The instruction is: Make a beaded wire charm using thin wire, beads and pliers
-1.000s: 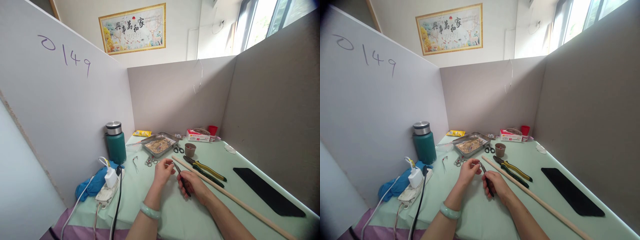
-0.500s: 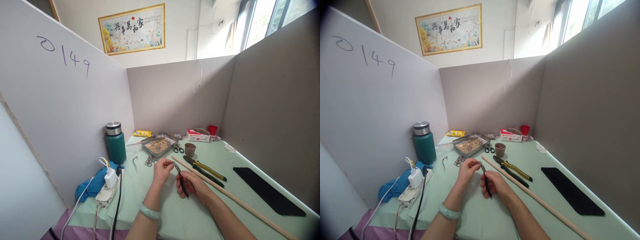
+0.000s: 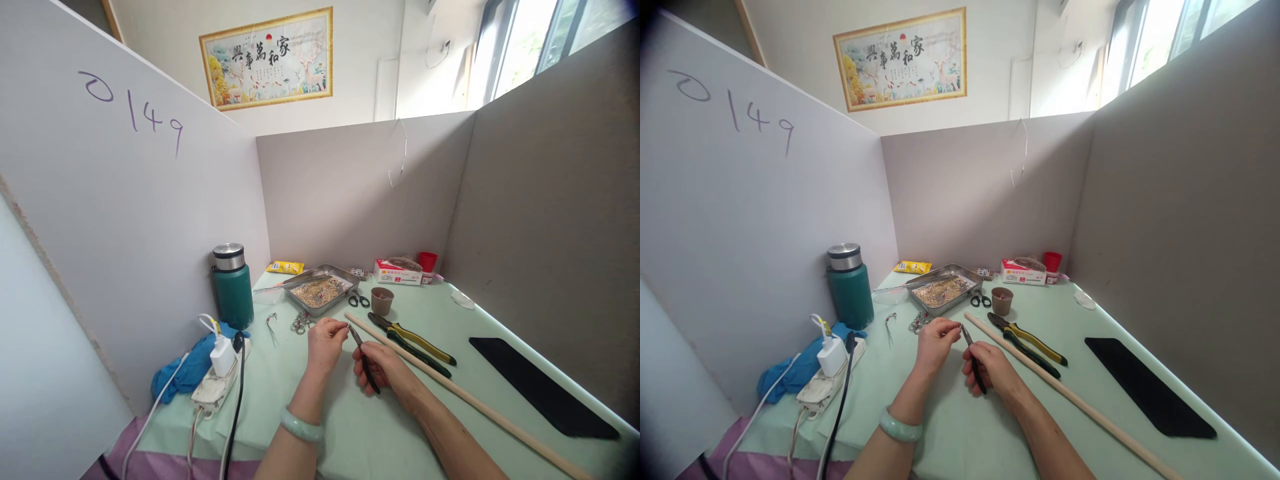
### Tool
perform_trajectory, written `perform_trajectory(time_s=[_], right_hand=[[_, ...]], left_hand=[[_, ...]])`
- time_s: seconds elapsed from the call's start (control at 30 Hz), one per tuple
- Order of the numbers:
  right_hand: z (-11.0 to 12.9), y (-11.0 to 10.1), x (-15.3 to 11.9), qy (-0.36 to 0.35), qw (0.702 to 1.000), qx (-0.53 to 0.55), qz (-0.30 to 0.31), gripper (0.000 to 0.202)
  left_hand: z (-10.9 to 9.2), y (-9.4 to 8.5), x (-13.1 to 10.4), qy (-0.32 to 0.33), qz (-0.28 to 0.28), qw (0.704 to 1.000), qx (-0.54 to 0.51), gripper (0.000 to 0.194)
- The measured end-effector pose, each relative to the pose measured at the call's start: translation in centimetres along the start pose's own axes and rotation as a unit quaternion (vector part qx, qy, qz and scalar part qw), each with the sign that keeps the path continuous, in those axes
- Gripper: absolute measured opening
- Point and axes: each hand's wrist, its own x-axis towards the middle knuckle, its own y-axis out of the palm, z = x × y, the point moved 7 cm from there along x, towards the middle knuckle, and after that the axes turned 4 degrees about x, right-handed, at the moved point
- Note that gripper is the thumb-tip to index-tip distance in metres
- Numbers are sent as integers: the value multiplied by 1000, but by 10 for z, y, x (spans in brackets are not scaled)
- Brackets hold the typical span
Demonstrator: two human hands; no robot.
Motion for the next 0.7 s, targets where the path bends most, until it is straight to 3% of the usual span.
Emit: perform_trajectory(time_s=[0.2, 0.5, 0.57, 0.7], right_hand=[[-1, 0, 1, 6, 1000, 0, 7, 29], [2, 2, -2, 16, 999, 19, 26, 29], [3, 2, -5, 21, 999, 29, 37, 29], [4, 0, -7, 20, 998, 42, 39, 29]], left_hand=[[4, 2, -1, -17, 5, 1000, -3, 13], [-13, -2, -5, 72, -2, 991, 109, 16], [-10, -3, -4, 39, -5, 995, 87, 14], [12, 1, -3, -127, 7, 991, -32, 7]])
